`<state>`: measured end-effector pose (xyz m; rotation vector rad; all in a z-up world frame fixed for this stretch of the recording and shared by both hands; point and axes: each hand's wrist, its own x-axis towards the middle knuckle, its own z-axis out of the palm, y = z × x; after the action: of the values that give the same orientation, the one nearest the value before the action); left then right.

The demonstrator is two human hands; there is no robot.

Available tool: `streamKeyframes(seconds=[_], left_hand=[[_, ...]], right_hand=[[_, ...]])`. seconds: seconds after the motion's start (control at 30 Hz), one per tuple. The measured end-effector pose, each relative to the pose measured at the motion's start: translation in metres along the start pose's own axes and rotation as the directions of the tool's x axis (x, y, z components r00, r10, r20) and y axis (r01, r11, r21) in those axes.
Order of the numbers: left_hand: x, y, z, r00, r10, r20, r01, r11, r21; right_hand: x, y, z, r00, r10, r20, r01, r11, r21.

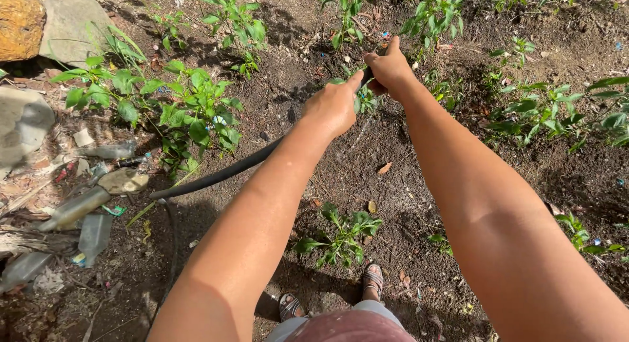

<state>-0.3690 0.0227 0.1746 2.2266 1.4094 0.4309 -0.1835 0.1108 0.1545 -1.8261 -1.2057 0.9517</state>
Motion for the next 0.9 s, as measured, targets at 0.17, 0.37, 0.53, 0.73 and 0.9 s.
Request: streamKeyframes(seconds=[0.17, 0.37, 0.53, 0.73, 0.9], left_hand=[[-0.027, 0.002, -0.013, 0.992, -0.044, 0.117, 0.039, 0.998, 0.041], [-0.05, 0.001, 0.014, 0.975, -0.045, 0.22, 0.037, 0.999, 0.037], [-0.052, 0.002, 0.055, 0.955, -0.014, 0.298, -0.009, 0.997, 0.078], [-0.062, 0.033, 0.066, 0.925, -0.002, 0.381, -0.049, 0.991, 0.125], [-0.062, 0.065, 0.092, 0.921, 0.041, 0.387, -0.093, 0.989, 0.118]], right_hand=[[-0.017, 0.021, 0.009, 0.999, 0.038, 0.011, -0.038, 0.999, 0.027], [-0.036, 0.083, 0.009, 0.99, 0.144, -0.002, -0.144, 0.99, 0.006], [-0.064, 0.123, 0.002, 0.967, 0.254, -0.037, -0.253, 0.967, 0.032], [-0.083, 0.159, -0.027, 0.954, 0.272, -0.123, -0.262, 0.961, 0.087], [-0.102, 0.191, -0.07, 0.932, 0.275, -0.236, -0.242, 0.957, 0.16]])
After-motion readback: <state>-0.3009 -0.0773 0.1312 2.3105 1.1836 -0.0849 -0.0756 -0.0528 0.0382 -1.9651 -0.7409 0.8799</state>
